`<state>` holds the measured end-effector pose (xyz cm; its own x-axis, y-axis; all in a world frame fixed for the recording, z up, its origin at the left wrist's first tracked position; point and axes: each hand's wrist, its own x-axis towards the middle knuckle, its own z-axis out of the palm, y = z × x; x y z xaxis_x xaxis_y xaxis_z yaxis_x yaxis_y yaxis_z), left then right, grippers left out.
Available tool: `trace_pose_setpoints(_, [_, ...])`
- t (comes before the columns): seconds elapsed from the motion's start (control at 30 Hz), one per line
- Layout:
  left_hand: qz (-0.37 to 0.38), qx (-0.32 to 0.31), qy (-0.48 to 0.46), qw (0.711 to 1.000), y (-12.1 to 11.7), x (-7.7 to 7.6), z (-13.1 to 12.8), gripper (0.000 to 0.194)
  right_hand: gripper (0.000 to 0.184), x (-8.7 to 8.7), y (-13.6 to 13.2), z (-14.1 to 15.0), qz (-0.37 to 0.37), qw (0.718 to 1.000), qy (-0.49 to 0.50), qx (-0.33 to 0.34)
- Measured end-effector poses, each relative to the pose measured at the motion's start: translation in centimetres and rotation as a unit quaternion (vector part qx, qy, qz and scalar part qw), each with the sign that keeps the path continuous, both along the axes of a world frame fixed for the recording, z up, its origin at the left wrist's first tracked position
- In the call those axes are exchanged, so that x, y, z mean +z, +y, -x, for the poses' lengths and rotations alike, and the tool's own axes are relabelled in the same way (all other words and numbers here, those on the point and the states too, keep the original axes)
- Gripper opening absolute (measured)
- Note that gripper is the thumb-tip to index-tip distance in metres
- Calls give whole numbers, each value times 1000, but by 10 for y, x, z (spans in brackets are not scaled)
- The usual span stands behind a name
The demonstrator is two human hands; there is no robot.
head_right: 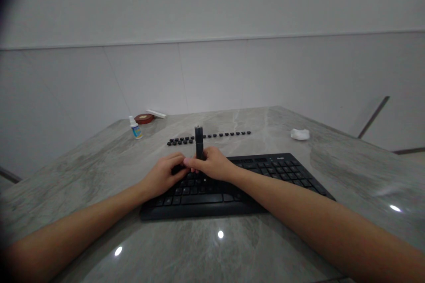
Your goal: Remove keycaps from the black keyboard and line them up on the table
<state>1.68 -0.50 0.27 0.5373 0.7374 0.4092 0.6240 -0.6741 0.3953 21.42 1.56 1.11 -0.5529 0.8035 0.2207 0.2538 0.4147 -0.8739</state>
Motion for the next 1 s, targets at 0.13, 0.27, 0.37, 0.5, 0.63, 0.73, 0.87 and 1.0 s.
trace_pose_setpoints(0.13, [-18,-31,-7,999,-1,1,1,10,37,-2,2,0,8,1000,0,-12])
trace_pose_setpoints(0.27, [-35,-66,-28,997,-3,0,2,22,36,-2,3,0,6,1000,-7,-28])
trace_pose_setpoints(0.37, [-39,-59,-33,997,-4,-1,3,27,37,-2,2,0,15,999,-12,-33])
trace_pose_setpoints(0.5, [-45,-47,-37,997,-3,-2,3,29,36,-2,2,0,11,999,-14,-30])
trace_pose_setpoints(0.63, [-45,-51,-41,997,0,-4,4,29,35,-1,2,-1,-2,1000,-14,-19])
trace_pose_setpoints(0.73, [-42,-50,-43,997,1,-5,4,29,35,0,1,-1,-13,1000,-18,-7])
trace_pose_setpoints(0.87, [-36,-52,-46,997,1,-6,4,30,35,0,1,0,-25,999,-28,-2])
trace_pose_setpoints(1.0, [-38,-51,-44,997,0,-5,3,30,37,-2,0,0,-37,999,-37,-13])
